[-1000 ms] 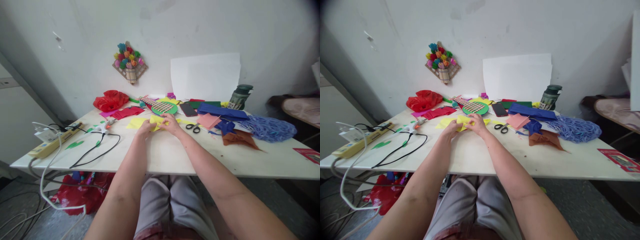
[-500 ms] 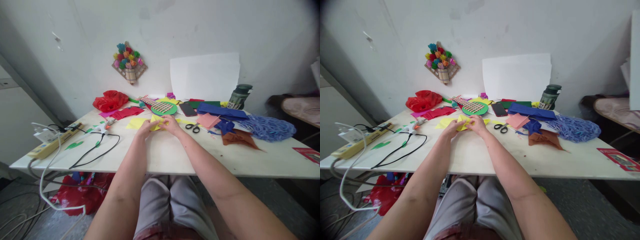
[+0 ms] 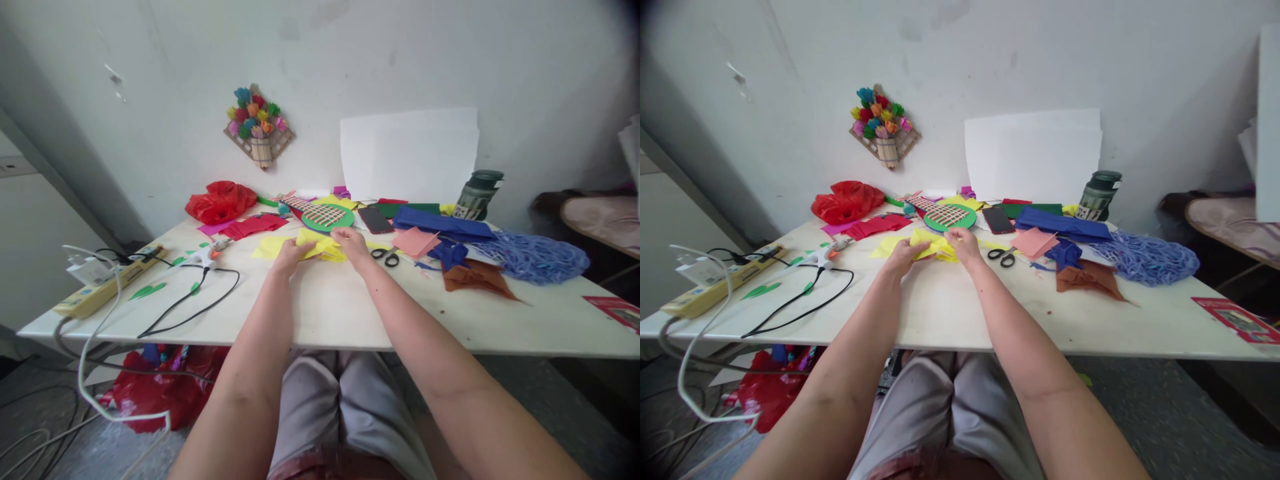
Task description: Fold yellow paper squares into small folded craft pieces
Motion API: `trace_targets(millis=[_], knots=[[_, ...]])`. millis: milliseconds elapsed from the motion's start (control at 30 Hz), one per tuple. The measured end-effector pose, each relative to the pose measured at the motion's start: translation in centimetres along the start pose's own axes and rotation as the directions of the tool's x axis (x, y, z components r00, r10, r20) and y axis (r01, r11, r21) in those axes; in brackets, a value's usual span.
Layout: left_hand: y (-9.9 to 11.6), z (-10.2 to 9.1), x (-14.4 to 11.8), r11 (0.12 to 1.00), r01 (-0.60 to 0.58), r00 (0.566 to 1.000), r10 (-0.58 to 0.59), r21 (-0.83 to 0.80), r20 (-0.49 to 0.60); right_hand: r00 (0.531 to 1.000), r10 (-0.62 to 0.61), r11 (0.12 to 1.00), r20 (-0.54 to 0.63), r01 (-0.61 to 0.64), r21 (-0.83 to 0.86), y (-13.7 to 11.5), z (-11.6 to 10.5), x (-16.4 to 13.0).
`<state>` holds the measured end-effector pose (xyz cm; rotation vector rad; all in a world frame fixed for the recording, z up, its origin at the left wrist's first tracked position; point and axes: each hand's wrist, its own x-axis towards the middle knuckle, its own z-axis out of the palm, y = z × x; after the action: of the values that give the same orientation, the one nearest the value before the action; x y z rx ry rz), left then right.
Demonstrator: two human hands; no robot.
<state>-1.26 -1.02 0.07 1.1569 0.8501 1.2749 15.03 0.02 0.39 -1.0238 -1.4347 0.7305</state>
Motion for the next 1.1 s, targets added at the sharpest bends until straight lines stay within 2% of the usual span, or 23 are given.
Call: trace_targets(millis=[100,167,267,367,733,1100], knots=[[0.2,0.2,-0.1,1.000,-0.015,0.999,0.014,-0.016,-0.038,0.986,0.164,0.980,0.042,-0.168,0.110,-0.5,-0.6,-0.2],[0.3,0.4,-0.3,1.000,-0.021,0.999,0.020,-0.021,-0.046,0.966,0.217,0.963,0.141,-0.235,0.133,-0.6,-0.9,-0.2],[0.5,0.5,-0.4,1.000,-0.027,0.999,0.027,-0.015,-0.031,0.927,0.250,0.951,0.278,-0.289,0.107,-0.4,-0.9,-0.3],[0.4,0.5,-0.4,1.000,-0.024,0.999,0.024,0.001,-0.039,0.916,0.239,0.952,0.323,-0.287,0.108,0.0,-0.6,-0.4],[0.4,0.7,-0.3,1.000,-0.027,0.999,0.026,-0.007,-0.042,0.929,0.265,0.945,0.257,-0.303,0.121,0.0,0.0,-0.5],[-0.3,0.1,0.3,0.998,-0.020,1.000,0.021,0.057,-0.021,0.938,0.274,0.945,0.211,-0.303,0.119,0.4,0.4,-0.6]])
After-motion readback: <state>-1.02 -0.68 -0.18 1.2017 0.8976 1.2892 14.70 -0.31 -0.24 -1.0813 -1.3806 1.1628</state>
